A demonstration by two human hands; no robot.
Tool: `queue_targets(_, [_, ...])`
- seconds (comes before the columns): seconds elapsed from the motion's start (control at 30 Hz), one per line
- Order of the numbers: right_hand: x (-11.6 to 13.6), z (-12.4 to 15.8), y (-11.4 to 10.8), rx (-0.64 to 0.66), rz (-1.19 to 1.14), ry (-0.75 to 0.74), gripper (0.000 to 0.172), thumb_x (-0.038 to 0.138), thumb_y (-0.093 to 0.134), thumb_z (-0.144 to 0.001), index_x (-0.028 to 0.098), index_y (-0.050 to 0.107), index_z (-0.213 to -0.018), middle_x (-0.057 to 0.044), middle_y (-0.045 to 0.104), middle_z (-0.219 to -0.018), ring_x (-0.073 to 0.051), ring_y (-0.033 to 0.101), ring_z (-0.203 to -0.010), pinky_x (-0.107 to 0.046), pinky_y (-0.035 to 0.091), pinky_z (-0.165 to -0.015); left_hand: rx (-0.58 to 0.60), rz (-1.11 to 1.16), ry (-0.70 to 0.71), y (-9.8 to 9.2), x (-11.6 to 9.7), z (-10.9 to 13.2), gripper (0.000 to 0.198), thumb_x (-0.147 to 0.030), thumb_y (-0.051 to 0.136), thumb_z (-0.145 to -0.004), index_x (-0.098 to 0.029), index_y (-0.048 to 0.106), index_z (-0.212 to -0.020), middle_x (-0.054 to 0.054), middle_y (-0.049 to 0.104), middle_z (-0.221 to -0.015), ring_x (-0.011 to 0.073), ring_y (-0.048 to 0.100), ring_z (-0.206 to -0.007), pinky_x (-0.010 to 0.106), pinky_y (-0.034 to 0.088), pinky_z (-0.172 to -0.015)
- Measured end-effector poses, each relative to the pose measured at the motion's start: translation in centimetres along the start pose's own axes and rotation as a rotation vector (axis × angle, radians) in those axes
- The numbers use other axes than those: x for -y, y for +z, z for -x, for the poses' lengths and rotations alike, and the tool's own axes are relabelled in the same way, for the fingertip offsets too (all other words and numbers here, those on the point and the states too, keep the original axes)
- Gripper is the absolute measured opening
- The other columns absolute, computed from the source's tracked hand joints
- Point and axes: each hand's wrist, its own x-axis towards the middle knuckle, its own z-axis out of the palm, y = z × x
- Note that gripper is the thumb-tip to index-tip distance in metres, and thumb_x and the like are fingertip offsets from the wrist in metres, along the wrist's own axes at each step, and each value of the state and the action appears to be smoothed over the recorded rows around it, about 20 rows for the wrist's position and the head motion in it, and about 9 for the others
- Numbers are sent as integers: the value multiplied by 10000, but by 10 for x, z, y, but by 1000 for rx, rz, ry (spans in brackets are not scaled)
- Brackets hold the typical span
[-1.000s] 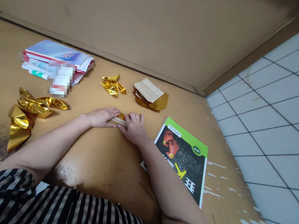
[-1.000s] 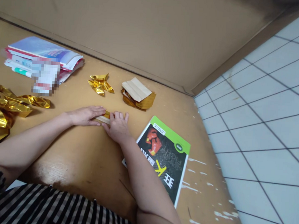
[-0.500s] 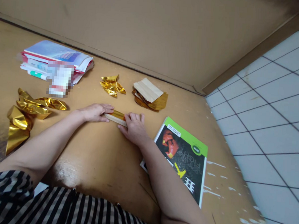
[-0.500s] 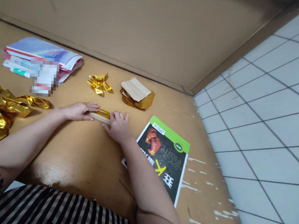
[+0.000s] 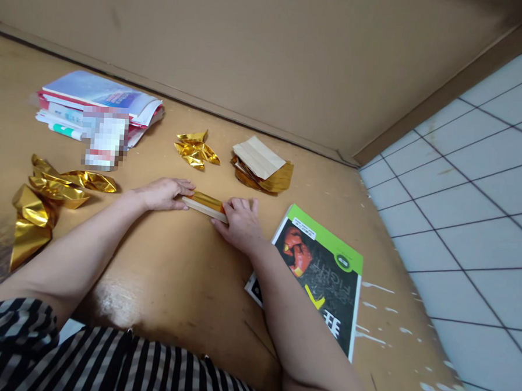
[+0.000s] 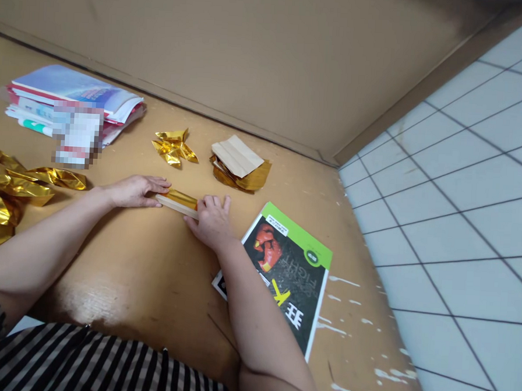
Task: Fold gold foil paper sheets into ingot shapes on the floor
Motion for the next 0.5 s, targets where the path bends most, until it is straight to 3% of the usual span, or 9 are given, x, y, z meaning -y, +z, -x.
queue_targets(0.5, [-1,2,-6,22,34,5,421,460,499,-905,108,649,-1082,-167,615,-1060,-292,504,-1028,-531,271,-1037,-33,-35,-4,2,5,-1,398,-366,601,-846,-188,652,-1199,77,578,-1366,215,520,-1280,350,384,-1095])
